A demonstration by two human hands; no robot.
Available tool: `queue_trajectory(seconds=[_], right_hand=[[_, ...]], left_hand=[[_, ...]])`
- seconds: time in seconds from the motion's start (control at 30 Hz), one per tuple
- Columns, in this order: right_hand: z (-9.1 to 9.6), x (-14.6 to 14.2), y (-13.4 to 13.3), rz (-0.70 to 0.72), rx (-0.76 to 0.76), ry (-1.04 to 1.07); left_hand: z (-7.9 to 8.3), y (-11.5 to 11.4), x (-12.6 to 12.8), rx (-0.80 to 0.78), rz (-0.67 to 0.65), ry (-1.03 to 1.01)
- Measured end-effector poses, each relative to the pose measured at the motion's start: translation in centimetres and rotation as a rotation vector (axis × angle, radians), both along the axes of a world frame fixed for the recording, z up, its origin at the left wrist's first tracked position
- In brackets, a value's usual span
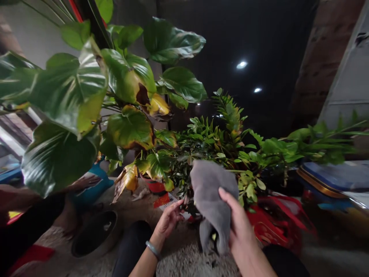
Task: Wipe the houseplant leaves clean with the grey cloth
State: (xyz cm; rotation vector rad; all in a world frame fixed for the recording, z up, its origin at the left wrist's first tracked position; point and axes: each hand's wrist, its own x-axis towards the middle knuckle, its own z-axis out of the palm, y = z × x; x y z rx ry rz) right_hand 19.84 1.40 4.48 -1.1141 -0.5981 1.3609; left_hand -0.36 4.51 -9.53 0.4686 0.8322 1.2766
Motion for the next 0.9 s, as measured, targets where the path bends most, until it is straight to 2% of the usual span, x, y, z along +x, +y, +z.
queue_trajectory(seconds=[0.07,0.1,0.17,0.23,0.33,0.4,0.43,0.5,0.6,0.67,0.7,0.77,0.83,0.9], right_hand=[[1.8,0.1,2.9,-0.119,-0.001,0.093],[2.1,0.0,4.0,-0.163,-0.005,0.137],[1.3,-0.6,4.5,-0.172,-0.053,0.175],[-1.0,-1.3,2.9,-0.080,-0.188,0.165],[-4.3,-1.5,-1.6,0.144,-0.345,0.127],[-4.4,-1.0,-3.6,0.242,-0.365,0.118],[-3.6,-0.8,-3.9,0.240,-0.363,0.125],[-0.7,-0.4,-2.9,0.144,-0.323,0.156],[3.8,-0.6,1.3,-0.071,-0.121,0.201],[4.6,-1.3,3.8,-0.095,-0.030,0.203],[4.1,-1.8,4.4,-0.067,-0.039,0.191],[1.5,-2.6,4.1,0.043,-0.139,0.147],[-2.0,-2.9,2.0,0.156,-0.250,0.075],[-4.8,-2.6,-1.0,0.166,-0.315,-0.042]], left_hand=[[-0.1,0.0,0.0,-0.009,-0.011,-0.001],[-0.1,0.0,-0.1,-0.014,-0.015,-0.002],[-0.1,0.0,-0.2,-0.017,-0.025,-0.005],[-0.2,0.0,-0.3,-0.012,-0.022,-0.011],[-0.3,0.1,-0.4,-0.001,0.011,-0.019],[-0.4,0.1,-0.4,0.013,0.026,-0.016],[-0.4,0.1,-0.3,0.020,0.021,-0.012],[-0.3,0.1,-0.1,0.020,0.001,-0.007],[0.0,0.0,0.2,-0.002,-0.007,-0.011],[0.1,-0.1,0.4,-0.008,-0.002,-0.018],[0.1,-0.1,0.4,-0.012,-0.003,-0.021],[-0.1,0.0,0.4,-0.021,-0.010,-0.023],[-0.4,0.2,0.2,-0.014,-0.020,-0.021],[-0.7,0.3,-0.1,0.012,-0.019,-0.031]])
